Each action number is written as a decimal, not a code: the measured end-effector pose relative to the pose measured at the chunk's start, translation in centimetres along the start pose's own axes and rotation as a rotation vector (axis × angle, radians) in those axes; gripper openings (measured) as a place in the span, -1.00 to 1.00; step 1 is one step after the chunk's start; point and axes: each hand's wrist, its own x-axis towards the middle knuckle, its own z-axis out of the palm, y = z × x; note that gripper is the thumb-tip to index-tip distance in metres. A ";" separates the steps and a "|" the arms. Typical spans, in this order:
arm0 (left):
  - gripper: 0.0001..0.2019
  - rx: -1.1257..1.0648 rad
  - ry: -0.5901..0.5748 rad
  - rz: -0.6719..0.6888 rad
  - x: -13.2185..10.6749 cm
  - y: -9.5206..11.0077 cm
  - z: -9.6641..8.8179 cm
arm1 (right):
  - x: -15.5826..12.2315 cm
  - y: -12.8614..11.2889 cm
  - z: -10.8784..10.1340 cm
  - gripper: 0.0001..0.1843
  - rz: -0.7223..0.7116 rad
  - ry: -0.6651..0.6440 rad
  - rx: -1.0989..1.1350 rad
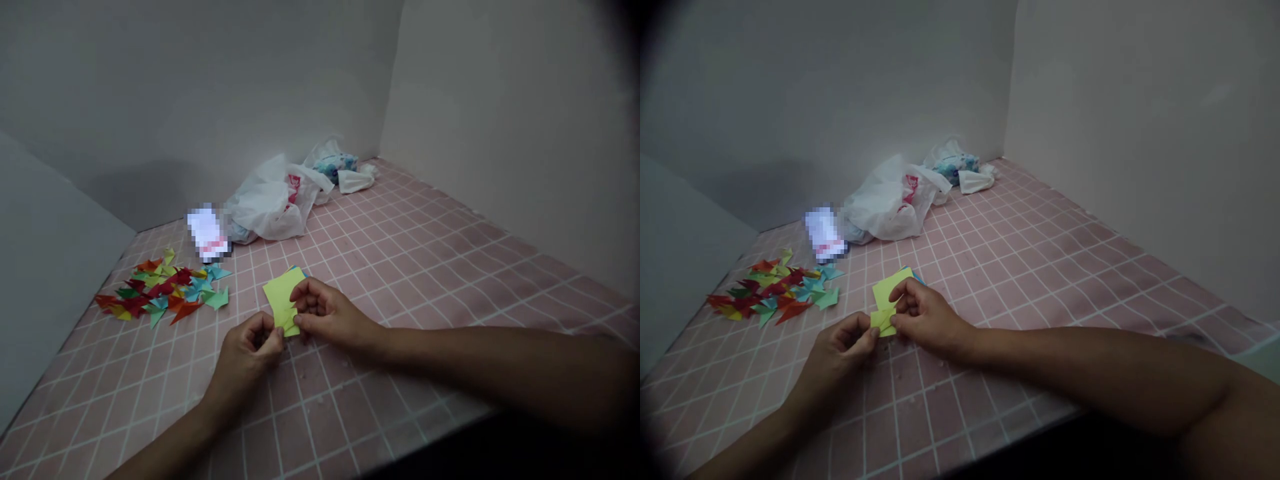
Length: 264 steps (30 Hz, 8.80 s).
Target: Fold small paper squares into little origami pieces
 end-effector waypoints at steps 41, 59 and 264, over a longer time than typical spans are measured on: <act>-0.74 0.033 -0.079 0.102 -0.1 0.2 -0.7 | -0.5 -0.1 -0.2 -0.95 -0.056 0.048 -0.314; -0.76 0.008 -0.024 0.022 -0.3 0.5 -0.2 | -0.4 0.2 0.0 -0.91 -0.045 0.024 -0.252; -0.86 -0.397 0.003 0.030 -0.5 -0.7 0.5 | -1.3 -0.5 0.6 -0.87 -0.280 0.116 -0.477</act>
